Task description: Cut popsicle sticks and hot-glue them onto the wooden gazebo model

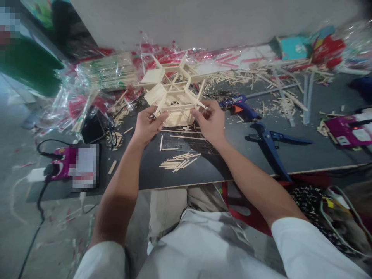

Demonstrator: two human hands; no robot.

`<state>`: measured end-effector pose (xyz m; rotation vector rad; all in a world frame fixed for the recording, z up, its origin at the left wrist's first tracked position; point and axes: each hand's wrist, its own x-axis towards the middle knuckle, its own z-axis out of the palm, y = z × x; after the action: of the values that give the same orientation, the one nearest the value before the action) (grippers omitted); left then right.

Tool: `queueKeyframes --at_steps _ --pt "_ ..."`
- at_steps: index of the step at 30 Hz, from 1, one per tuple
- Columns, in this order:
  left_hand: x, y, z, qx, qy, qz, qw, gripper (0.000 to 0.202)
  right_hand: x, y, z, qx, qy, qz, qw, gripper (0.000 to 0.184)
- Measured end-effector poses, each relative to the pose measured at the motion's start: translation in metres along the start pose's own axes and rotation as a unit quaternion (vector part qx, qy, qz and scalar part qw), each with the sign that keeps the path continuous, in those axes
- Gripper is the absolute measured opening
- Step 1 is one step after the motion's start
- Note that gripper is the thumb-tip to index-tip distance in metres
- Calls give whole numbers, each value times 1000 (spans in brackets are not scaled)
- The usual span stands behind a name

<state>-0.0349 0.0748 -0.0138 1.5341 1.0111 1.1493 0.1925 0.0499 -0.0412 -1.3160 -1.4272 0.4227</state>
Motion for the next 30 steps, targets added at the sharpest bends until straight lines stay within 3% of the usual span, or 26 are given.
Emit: queueKeyframes --at_steps 3,6,11,19,24,30 --pt "1 -2 0 -9 11 -8 1000 43 2 5 4 38 -46 -12 998 48" --pt "2 -5 0 -2 20 -1 1000 39 2 8 7 114 -83 28 990 50" --pt "0 -5 2 19 21 6 1000 41 4 8 7 216 -106 98 966 46" --pt "-2 -7 5 100 31 47 993 42 6 2 3 273 -133 166 938 47" --pt "-2 -8 4 225 75 105 966 40 5 0 2 281 -132 175 934 56" --pt "-6 0 5 313 74 107 941 42 5 0 3 288 -112 175 935 59"
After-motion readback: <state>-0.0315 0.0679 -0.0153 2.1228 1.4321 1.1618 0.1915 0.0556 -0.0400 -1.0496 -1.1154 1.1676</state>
